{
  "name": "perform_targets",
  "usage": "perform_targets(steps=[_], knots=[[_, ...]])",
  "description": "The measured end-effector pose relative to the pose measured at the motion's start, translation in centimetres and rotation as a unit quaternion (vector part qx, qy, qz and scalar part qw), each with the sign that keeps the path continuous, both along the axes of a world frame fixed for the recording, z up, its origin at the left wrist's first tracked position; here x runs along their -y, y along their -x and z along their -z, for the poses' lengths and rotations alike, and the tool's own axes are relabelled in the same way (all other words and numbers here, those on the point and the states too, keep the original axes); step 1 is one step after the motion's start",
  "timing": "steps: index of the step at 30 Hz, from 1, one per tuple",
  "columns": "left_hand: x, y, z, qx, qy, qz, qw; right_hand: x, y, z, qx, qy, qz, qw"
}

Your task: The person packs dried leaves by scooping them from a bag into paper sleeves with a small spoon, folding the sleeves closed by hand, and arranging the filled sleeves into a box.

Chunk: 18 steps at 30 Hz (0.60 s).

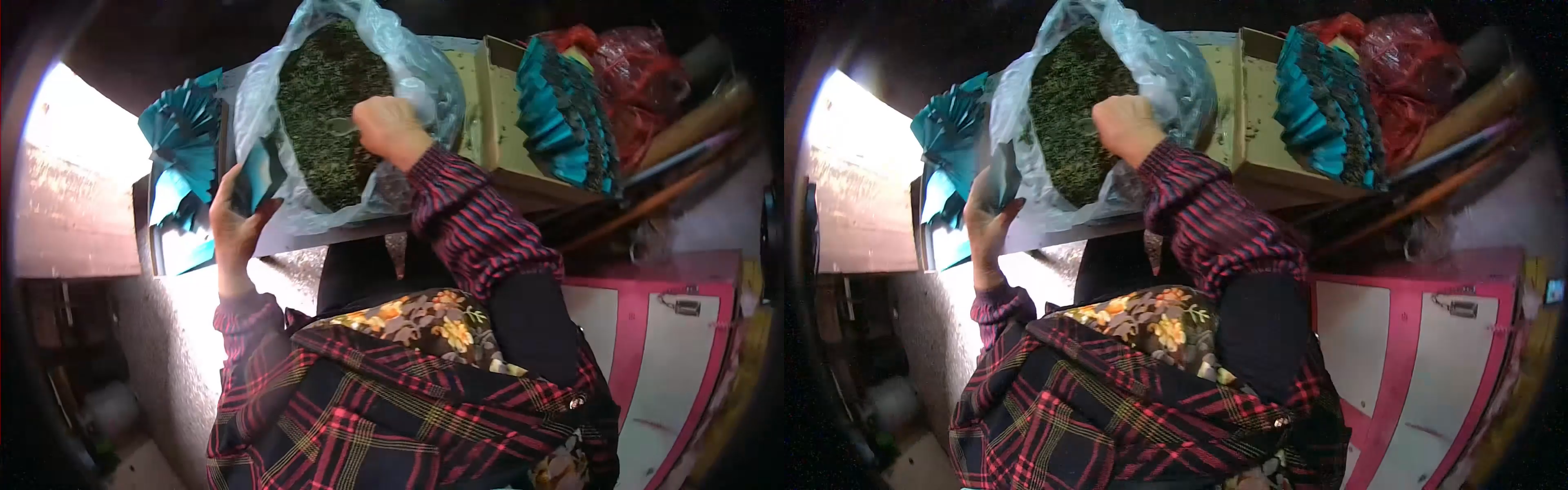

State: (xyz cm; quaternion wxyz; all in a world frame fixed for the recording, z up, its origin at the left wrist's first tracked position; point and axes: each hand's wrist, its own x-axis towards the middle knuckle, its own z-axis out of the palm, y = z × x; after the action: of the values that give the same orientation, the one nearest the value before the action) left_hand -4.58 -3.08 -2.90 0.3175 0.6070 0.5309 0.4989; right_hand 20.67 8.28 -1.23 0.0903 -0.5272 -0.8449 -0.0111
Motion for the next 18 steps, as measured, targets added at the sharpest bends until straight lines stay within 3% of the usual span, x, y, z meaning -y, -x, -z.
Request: perform_targets(steps=[5,9,14,18], knots=[[0.3,-0.1,0.6,-0.006,-0.014,0.004,1.0,-0.5,0.2,0.1,-0.03,-0.001,0.018,0.999],[0.7,-0.2,0.4,0.002,0.008,0.012,1.0,-0.5,-0.2,-0.7,-0.069,-0.157,-0.024,0.985],[0.6,0.0,1.6,0.029,0.021,0.022,0.999,-0.2,-0.7,-1.2,-0.054,-0.158,-0.027,0.986],[0.5,-0.3,1.9,-0.006,0.026,0.007,1.0,0.4,-0.2,-1.3,-0.069,-0.081,-0.077,0.991]])
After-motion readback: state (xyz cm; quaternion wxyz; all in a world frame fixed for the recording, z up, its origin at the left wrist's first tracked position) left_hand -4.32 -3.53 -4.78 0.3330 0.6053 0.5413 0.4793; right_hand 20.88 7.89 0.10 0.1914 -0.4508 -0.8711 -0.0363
